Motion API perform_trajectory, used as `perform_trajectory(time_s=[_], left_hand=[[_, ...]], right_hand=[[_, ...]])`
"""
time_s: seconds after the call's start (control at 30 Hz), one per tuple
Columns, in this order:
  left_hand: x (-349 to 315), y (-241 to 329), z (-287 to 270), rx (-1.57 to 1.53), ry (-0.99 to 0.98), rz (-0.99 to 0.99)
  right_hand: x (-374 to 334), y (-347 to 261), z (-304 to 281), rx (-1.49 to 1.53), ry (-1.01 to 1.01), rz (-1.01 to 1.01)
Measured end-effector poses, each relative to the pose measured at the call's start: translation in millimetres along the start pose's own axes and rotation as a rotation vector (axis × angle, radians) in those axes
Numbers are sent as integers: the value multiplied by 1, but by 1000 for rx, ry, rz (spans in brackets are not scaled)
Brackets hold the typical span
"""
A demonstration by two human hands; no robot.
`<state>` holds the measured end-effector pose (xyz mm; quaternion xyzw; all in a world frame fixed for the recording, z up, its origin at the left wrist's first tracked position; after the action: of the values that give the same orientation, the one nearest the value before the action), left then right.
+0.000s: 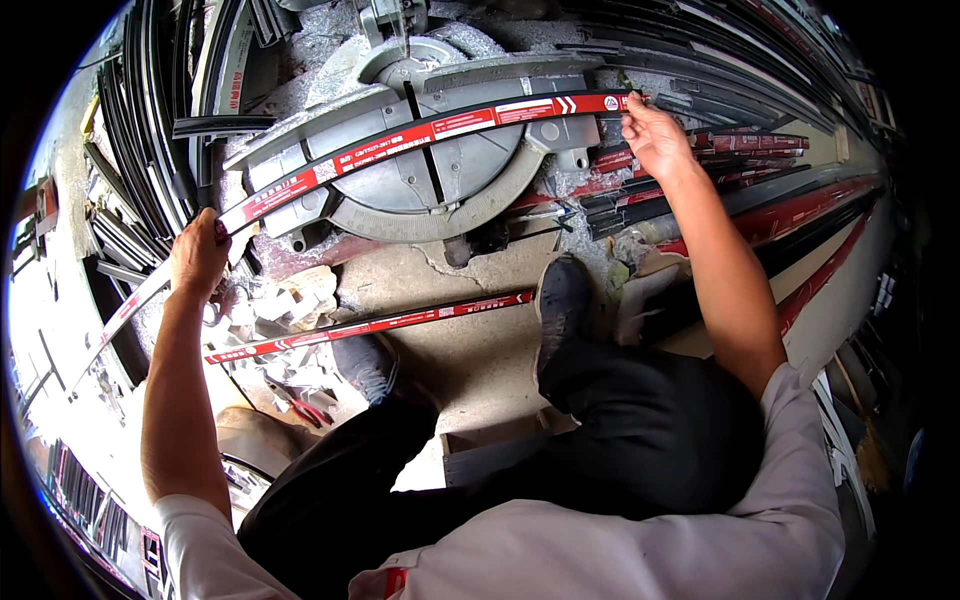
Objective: The person measures a large metal window frame with a tape measure, marks it with a marker, and then uses a miter saw to cut the frame. The person works in a workshop environment with various tools and materials visible.
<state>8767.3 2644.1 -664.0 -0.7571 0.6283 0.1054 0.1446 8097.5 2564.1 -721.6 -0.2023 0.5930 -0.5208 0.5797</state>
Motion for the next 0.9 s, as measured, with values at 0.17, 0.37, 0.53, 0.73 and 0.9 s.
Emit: perform_trajectory(time_s=[0.17, 0.37, 0.53, 0.73, 0.9], left_hand=[[14, -19, 0, 44, 55, -12], [21, -21, 7, 68, 123, -11], [22, 10, -2, -75, 85, 113], [15, 49, -32, -281, -79, 249], [25, 53, -35, -246, -244, 83]], right_hand=[[1, -2, 12, -165, -37, -16], [9, 0, 19, -398, -7, -9], [14, 1, 24, -500, -12, -23], [17, 4, 24, -534, -12, -80], [19, 4, 22, -572, -37, -60]])
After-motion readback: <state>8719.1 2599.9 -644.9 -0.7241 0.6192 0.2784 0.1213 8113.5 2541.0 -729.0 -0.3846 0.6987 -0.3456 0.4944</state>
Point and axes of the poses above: each hand's wrist, its own x-axis towards the middle knuckle, its own z-axis out of the palm, y = z × x, the point moved 1 cm from there along x, towards the middle knuckle, and after that the axes turned 12 degrees about -z, right-handed, at the moved point
